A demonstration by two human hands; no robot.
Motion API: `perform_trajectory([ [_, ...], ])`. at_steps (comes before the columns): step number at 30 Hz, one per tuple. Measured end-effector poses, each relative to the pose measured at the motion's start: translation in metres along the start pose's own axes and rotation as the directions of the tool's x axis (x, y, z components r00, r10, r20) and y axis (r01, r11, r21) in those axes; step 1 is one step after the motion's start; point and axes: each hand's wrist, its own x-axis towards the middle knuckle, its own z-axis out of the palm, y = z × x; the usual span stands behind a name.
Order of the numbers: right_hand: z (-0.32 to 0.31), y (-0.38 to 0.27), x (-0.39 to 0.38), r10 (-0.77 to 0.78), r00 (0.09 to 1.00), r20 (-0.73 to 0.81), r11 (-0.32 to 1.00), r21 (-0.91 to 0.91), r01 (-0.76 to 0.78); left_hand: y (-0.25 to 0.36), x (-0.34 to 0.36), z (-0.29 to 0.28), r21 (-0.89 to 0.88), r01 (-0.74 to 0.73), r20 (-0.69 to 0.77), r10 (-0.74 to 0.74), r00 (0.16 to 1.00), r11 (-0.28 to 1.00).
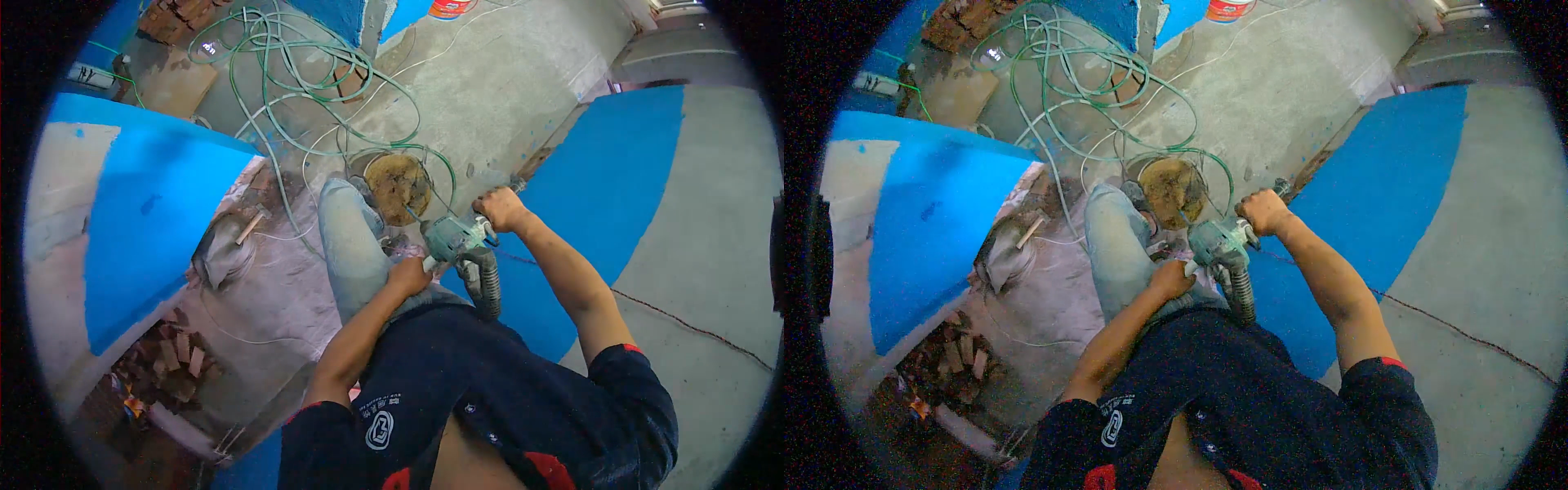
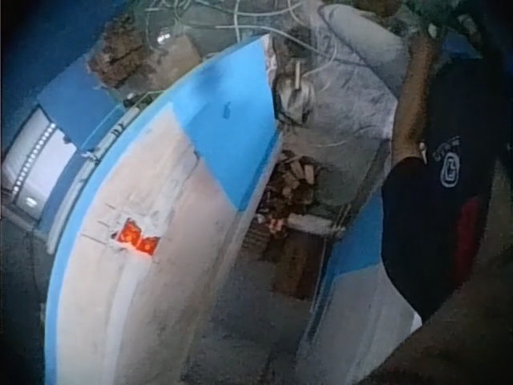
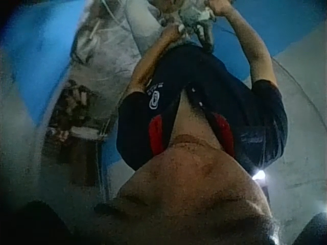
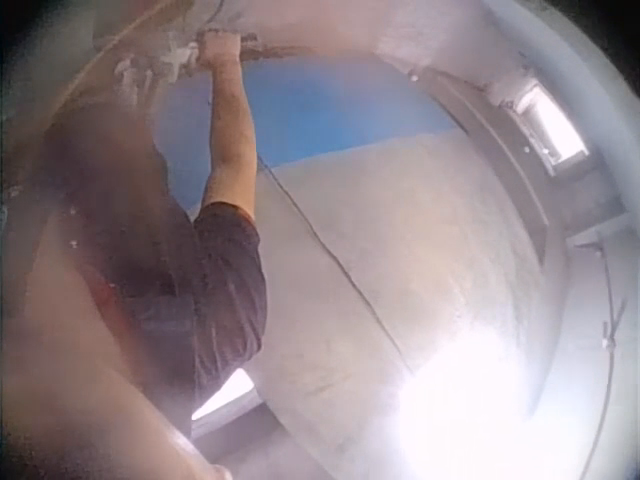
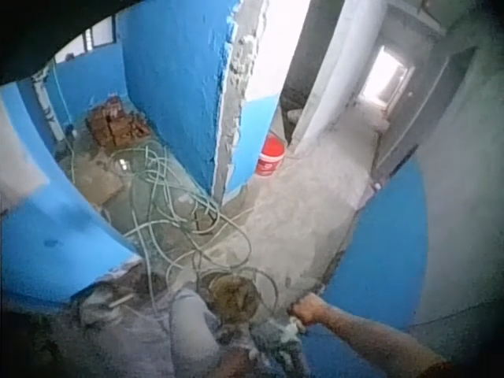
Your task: The person uses a power mixer to mix a substance in a bucket, pours water from a bottle into the bucket, and then uses a glue applicator on a PVC pipe while sitting on the floor.
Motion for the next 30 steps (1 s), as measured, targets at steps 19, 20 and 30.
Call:
perform_trajectory([
  [19,0.023,0.007,0.033,-0.049,0.997,0.062,0.998,-0.041,0.052,0.002,0.005,0.027,0.014,0.145,-0.181,-0.141,0.973,0.989],
  [20,0.032,0.010,0.030,-0.024,0.998,0.052,1.000,-0.016,0.025,0.004,0.007,0.027,0.021,0.142,-0.178,-0.136,0.975,0.990],
  [30,0.108,0.007,0.016,0.122,0.992,0.034,0.977,0.173,-0.126,-0.019,0.036,0.020,0.190,0.104,-0.111,-0.084,0.990,0.976],
])
